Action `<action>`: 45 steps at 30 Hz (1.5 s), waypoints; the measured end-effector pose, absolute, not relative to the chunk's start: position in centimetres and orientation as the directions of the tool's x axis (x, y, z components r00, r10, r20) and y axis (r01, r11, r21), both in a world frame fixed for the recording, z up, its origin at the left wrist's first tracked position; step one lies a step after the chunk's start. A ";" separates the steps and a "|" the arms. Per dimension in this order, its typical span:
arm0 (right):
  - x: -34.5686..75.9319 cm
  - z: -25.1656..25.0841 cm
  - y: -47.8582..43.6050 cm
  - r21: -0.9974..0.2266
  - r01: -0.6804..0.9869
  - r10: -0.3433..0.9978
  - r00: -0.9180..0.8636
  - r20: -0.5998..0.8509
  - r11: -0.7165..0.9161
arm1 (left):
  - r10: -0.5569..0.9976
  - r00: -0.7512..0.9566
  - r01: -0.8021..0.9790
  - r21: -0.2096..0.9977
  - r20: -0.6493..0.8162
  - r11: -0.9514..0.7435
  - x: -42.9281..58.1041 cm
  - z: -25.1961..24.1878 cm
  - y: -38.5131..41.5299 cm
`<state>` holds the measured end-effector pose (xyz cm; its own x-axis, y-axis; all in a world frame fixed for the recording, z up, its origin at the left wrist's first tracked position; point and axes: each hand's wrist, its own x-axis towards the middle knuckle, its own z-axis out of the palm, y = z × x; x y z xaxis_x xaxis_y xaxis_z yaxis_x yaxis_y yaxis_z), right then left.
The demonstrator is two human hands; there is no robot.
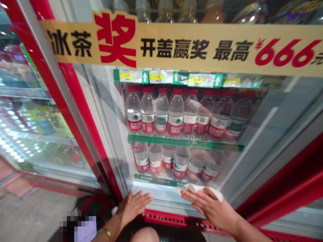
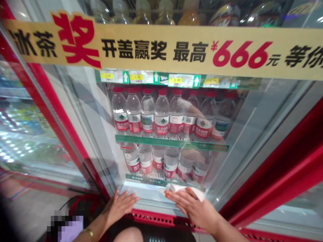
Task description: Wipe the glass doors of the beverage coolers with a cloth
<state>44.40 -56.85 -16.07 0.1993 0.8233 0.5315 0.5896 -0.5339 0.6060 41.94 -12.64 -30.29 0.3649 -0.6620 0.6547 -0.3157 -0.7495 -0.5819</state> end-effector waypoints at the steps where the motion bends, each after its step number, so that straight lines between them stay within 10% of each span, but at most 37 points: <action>1: 44.8 -15.2 -56.8 0.563 0.540 0.754 0.232 0.615 -0.626 | -0.665 0.367 -0.304 -0.591 0.651 -0.747 42.0 -30.8 -12.5; 5: 45.5 -16.7 -52.7 0.276 0.390 0.383 0.230 0.895 -0.879 | -0.670 0.380 -0.280 -0.611 0.638 -0.741 42.0 -32.1 -12.0; 12: 44.2 -17.6 -56.5 0.407 0.353 0.518 0.328 0.790 -0.843 | -0.603 0.339 -0.322 -0.514 0.722 -0.795 42.4 -32.8 -12.4; 17: 44.5 -16.6 -57.0 0.070 0.133 0.122 0.429 0.895 -0.989 | -0.560 0.332 -0.358 -0.447 0.759 -0.820 41.9 -32.0 -13.8; 25: 42.0 -24.5 -50.8 0.388 0.479 0.577 0.351 0.738 -0.788 | -0.358 0.411 -0.310 -0.241 0.838 -0.920 40.3 -29.8 -14.6; 32: 45.6 -17.5 -54.4 0.078 0.171 0.138 0.373 0.918 -0.982 | -0.153 0.346 -0.179 -0.095 0.926 -0.979 43.5 -27.7 -14.5; 40: 42.8 -20.7 -47.1 0.436 0.471 0.584 0.229 0.779 -0.767 | -0.139 0.304 -0.219 -0.073 0.942 -0.973 43.5 -26.7 -15.5; 45: 45.5 -13.3 -54.3 0.209 0.227 0.275 0.314 0.909 -0.951 | -0.127 0.268 -0.244 -0.060 0.955 -0.968 43.7 -25.5 -16.2</action>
